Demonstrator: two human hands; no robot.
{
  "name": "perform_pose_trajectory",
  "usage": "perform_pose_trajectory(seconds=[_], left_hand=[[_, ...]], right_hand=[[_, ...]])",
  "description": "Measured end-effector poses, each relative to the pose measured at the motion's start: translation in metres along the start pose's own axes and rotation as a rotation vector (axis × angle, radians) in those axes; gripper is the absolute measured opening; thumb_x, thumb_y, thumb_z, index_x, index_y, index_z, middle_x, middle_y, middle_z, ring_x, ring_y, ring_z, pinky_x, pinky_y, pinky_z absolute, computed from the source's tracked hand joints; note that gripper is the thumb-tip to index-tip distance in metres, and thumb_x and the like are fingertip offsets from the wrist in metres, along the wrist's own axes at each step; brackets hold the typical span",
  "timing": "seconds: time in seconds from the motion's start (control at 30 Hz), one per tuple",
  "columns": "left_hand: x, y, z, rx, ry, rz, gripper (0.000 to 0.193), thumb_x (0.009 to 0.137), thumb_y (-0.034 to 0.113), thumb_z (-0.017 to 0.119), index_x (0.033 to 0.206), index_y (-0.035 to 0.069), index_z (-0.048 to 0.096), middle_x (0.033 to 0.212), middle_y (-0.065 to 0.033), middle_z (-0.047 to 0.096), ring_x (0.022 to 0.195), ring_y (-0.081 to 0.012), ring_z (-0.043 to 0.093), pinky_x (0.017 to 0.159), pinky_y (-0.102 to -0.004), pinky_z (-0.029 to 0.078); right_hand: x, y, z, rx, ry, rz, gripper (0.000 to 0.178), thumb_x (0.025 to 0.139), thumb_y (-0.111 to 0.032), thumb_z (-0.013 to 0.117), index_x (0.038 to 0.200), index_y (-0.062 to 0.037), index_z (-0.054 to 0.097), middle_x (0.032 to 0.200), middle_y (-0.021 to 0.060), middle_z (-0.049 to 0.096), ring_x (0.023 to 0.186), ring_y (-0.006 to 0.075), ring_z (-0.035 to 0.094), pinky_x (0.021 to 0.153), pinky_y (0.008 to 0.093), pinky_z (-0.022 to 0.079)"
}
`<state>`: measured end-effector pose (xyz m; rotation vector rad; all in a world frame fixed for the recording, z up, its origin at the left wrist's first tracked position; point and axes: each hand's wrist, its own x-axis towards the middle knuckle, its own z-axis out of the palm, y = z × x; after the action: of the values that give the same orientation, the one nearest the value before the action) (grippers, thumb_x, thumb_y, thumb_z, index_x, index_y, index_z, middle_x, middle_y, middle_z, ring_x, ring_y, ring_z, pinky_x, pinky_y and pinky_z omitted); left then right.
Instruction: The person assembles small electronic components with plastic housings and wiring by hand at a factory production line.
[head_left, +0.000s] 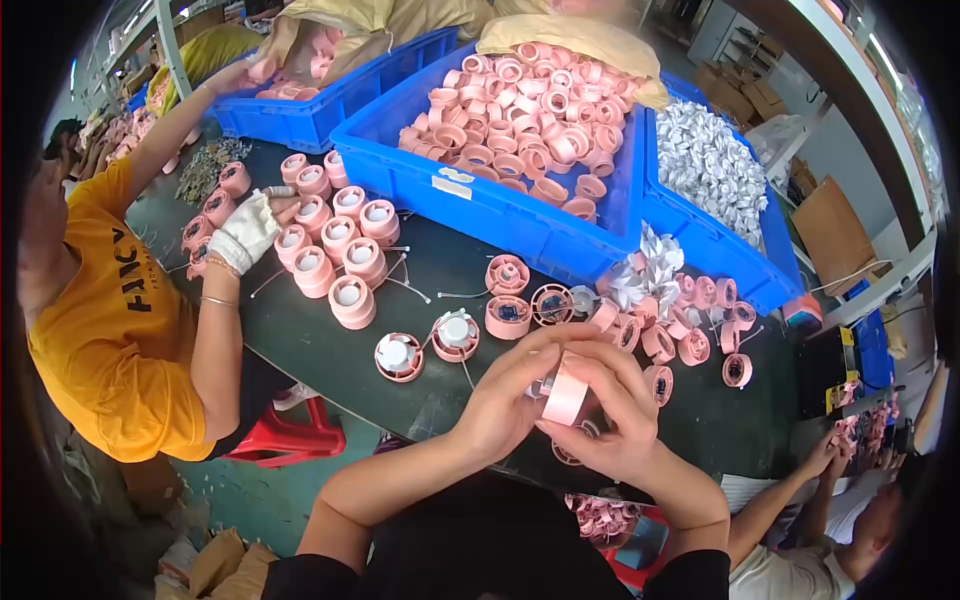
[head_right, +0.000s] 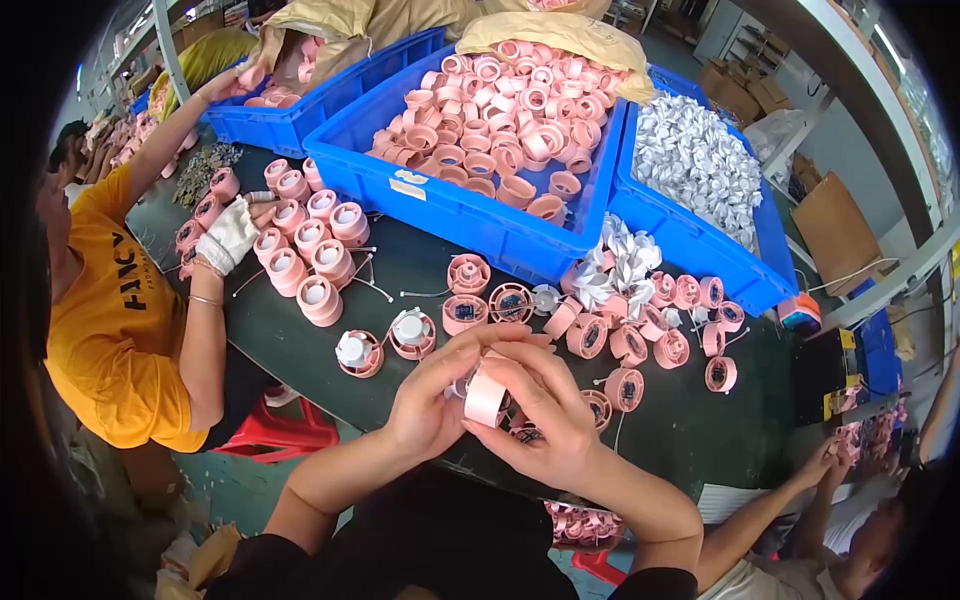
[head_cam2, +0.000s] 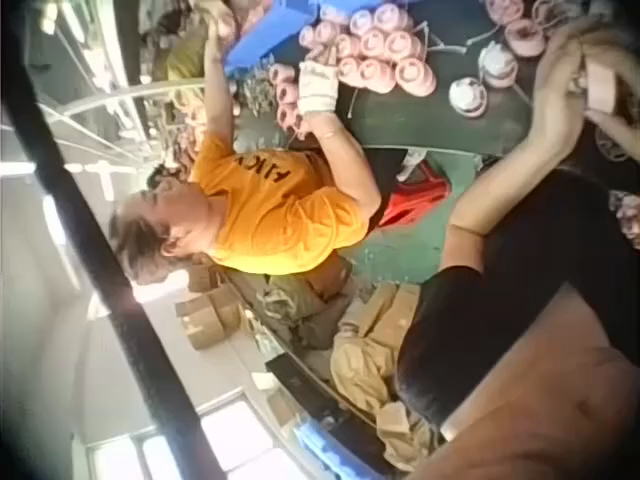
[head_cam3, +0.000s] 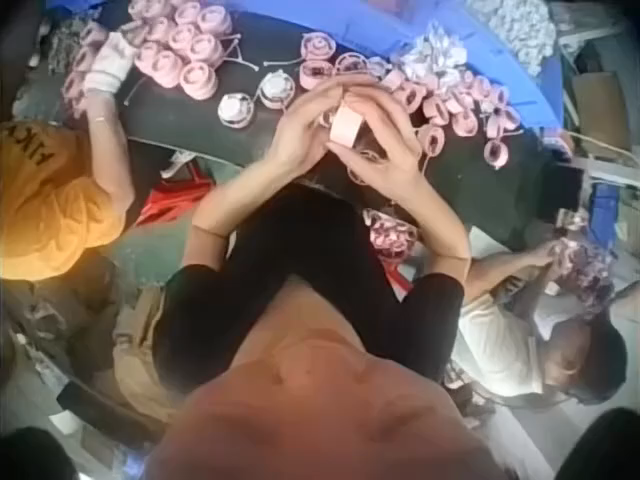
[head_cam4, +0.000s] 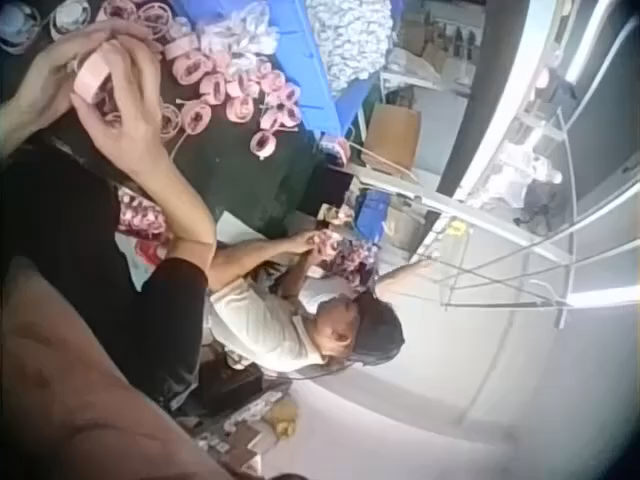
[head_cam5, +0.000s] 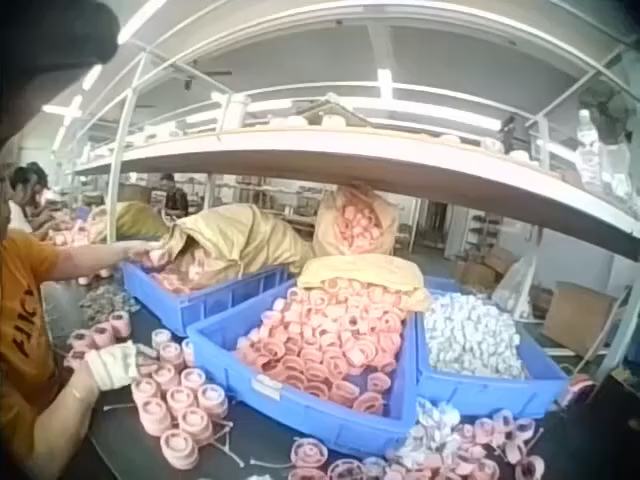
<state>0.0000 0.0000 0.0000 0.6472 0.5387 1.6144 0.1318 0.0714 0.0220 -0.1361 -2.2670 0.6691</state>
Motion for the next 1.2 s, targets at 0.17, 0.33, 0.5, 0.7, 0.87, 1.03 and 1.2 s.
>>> perform_pose_trajectory(seconds=[0.17, 0.33, 0.5, 0.7, 0.87, 1.03, 1.2], left_hand=[[-0.002, -0.002, 0.003, 0.110, 0.002, 0.041, 0.049, 0.095, 0.028, 0.031, 0.132, -0.005, 0.037, 0.130, -0.0220, 0.046, 0.120, -0.0269, 0.047, 0.102, -0.0376, 0.036], [-0.002, -0.007, 0.002, 0.134, -0.024, 0.033, 0.064, 0.098, 0.047, 0.020, 0.131, -0.005, 0.039, 0.128, -0.0234, 0.048, 0.120, -0.0296, 0.047, 0.103, -0.0389, 0.036], [-0.007, -0.015, -0.008, 0.334, 0.022, 0.177, 0.054, 0.099, 0.039, 0.032, 0.133, -0.003, 0.036, 0.125, -0.0200, 0.051, 0.115, -0.0243, 0.050, 0.098, -0.0335, 0.039], [-0.016, -0.014, -0.029, 0.487, 0.082, 0.142, 0.049, 0.094, 0.022, 0.049, 0.135, 0.000, 0.034, 0.124, -0.0201, 0.052, 0.114, -0.0268, 0.053, 0.096, -0.0352, 0.042], [-0.036, -0.001, -0.044, 1.586, 0.096, 0.439, 0.047, 0.078, 0.013, 0.069, 0.120, 0.001, 0.053, 0.120, -0.0177, 0.052, 0.106, -0.0336, 0.054, 0.099, -0.0463, 0.039], [-0.030, 0.001, -0.045, 2.298, 0.019, 0.355, 0.043, 0.078, 0.027, 0.067, 0.112, 0.003, 0.057, 0.123, -0.0132, 0.047, 0.121, -0.0302, 0.039, 0.101, -0.0657, 0.023], [-0.013, -0.004, -0.024, 2.015, 0.002, 0.515, 0.039, 0.081, 0.018, 0.065, 0.115, 0.005, 0.055, 0.121, -0.0133, 0.047, 0.114, -0.0303, 0.045, 0.101, -0.0585, 0.027]], right_hand=[[0.002, -0.005, -0.003, -0.029, -0.023, 0.005, 0.056, 0.065, 0.000, 0.077, 0.116, 0.0033, 0.054, 0.118, 0.0193, 0.052, 0.102, 0.0323, 0.058, 0.084, 0.0368, 0.049], [-0.001, -0.004, -0.001, -0.027, -0.050, 0.007, 0.053, 0.063, -0.003, 0.079, 0.109, 0.0049, 0.055, 0.111, 0.0220, 0.056, 0.089, 0.0312, 0.062, 0.073, 0.0331, 0.051], [-0.010, 0.000, 0.015, -0.083, -0.018, -0.032, 0.053, 0.064, -0.003, 0.078, 0.111, 0.0045, 0.054, 0.114, 0.0214, 0.054, 0.088, 0.0324, 0.061, 0.074, 0.0357, 0.051], [-0.012, 0.008, 0.009, 0.031, -0.248, 0.139, 0.070, 0.071, -0.021, 0.076, 0.129, 0.0010, 0.044, 0.122, 0.0206, 0.053, 0.095, 0.0347, 0.061, 0.077, 0.0395, 0.051], [-0.009, 0.045, -0.038, -0.262, -0.005, 0.383, 0.025, 0.079, -0.016, 0.070, 0.099, -0.0017, 0.066, 0.086, 0.0127, 0.067, 0.069, 0.0179, 0.067, 0.059, 0.0296, 0.052], [-0.028, 0.124, -0.092, -0.715, -0.009, 0.678, 0.030, 0.076, -0.030, 0.070, 0.088, -0.0029, 0.066, 0.078, 0.0163, 0.066, 0.073, 0.0309, 0.065, 0.062, 0.0389, 0.050], [-0.032, 0.145, -0.097, -0.421, -0.066, 0.759, 0.024, 0.073, -0.024, 0.069, 0.083, -0.0024, 0.069, 0.081, 0.0141, 0.067, 0.073, 0.0276, 0.065, 0.067, 0.0363, 0.051]])
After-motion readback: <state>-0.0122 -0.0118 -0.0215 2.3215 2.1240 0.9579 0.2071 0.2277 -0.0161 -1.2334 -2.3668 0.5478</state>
